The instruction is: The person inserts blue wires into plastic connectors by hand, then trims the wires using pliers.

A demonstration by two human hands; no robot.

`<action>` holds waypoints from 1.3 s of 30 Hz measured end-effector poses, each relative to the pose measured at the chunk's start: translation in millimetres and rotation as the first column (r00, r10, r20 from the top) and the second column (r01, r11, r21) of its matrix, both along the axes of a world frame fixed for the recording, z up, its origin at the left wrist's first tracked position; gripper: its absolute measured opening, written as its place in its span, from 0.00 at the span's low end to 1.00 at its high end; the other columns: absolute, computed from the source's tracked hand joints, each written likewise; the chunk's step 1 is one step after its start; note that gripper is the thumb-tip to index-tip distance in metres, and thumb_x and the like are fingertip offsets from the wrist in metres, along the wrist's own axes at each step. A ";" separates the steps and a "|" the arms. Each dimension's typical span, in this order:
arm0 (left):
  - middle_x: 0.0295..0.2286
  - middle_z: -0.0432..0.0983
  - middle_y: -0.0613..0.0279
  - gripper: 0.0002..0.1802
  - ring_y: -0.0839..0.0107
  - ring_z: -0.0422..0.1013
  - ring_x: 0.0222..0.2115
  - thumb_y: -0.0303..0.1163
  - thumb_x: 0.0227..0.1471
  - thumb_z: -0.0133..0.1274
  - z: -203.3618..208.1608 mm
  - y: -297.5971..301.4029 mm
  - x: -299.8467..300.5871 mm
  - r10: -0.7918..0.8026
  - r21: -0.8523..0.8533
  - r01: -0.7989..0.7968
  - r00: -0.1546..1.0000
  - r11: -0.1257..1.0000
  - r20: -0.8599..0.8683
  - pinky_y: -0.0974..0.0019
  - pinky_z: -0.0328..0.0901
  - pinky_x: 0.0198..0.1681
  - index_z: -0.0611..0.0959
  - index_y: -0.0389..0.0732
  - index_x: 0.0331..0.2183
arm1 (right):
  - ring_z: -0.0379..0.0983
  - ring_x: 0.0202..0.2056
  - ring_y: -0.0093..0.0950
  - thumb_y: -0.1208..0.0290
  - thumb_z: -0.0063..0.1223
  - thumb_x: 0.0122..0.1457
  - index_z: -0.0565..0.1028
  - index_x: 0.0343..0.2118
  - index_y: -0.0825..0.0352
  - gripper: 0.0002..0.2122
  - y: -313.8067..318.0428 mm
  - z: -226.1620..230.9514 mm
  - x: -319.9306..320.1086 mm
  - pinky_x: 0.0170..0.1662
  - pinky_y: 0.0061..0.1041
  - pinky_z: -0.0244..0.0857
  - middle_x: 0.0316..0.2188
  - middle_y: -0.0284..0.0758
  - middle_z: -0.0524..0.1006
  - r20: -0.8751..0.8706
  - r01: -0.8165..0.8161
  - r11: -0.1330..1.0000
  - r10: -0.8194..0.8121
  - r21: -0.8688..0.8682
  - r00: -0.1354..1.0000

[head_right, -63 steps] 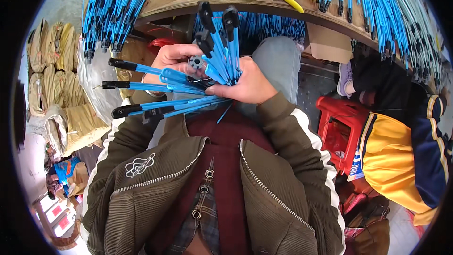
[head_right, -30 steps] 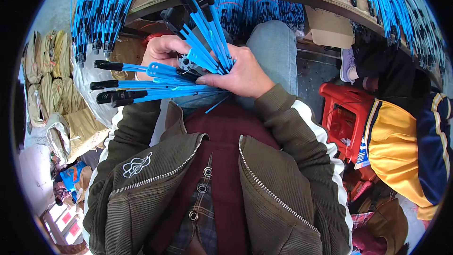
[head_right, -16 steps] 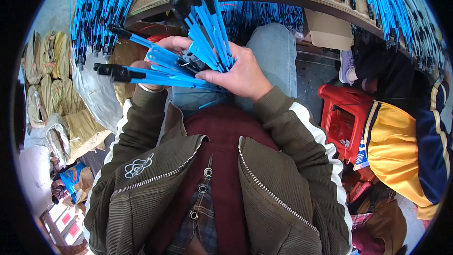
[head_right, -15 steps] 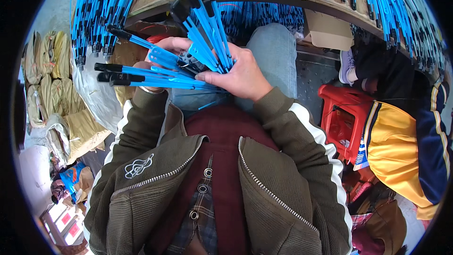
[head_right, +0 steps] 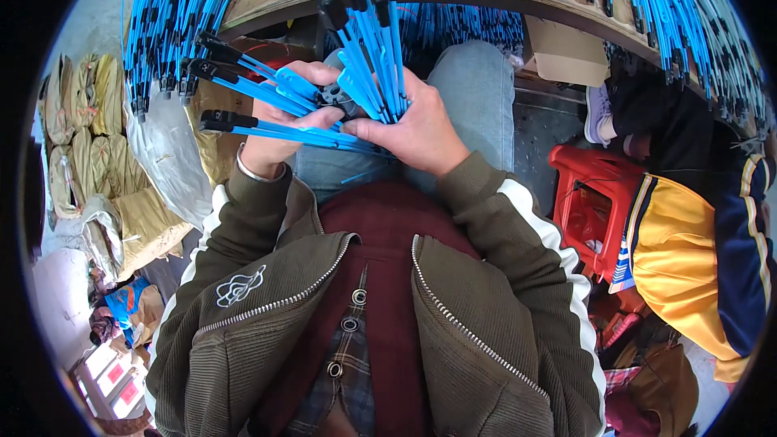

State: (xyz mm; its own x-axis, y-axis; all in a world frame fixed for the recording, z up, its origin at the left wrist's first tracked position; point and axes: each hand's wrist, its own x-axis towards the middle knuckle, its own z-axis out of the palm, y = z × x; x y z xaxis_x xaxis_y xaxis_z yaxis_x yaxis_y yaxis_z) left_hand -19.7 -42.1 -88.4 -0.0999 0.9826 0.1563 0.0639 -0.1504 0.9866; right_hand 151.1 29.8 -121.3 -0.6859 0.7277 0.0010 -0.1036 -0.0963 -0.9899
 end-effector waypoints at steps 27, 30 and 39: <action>0.27 0.73 0.56 0.17 0.69 0.70 0.27 0.27 0.31 0.62 13.3 6.7 21.4 -0.196 0.027 0.202 0.971 0.979 -0.136 0.69 0.64 0.31 0.80 0.37 0.31 | 0.67 0.24 0.15 0.74 0.62 0.44 0.74 0.27 0.69 0.09 52.4 51.3 38.2 0.28 0.15 0.60 0.20 0.27 0.74 0.207 -0.689 0.725 0.672 0.015 0.711; 0.27 0.74 0.56 0.17 0.68 0.70 0.28 0.27 0.31 0.62 11.8 8.2 17.8 -0.218 0.066 0.236 0.954 0.970 -0.206 0.69 0.64 0.31 0.80 0.37 0.31 | 0.67 0.23 0.14 0.75 0.63 0.44 0.74 0.27 0.69 0.09 43.7 47.9 39.1 0.27 0.15 0.60 0.19 0.27 0.73 0.137 -0.520 0.851 0.524 -0.072 0.840; 0.26 0.74 0.55 0.16 0.68 0.70 0.27 0.26 0.32 0.62 7.5 7.4 23.0 -0.103 0.090 0.123 0.973 0.988 -0.209 0.68 0.64 0.30 0.80 0.37 0.31 | 0.67 0.23 0.14 0.75 0.65 0.41 0.75 0.25 0.69 0.10 42.3 47.9 36.3 0.27 0.14 0.60 0.19 0.27 0.73 0.226 -0.415 0.908 0.415 -0.048 0.881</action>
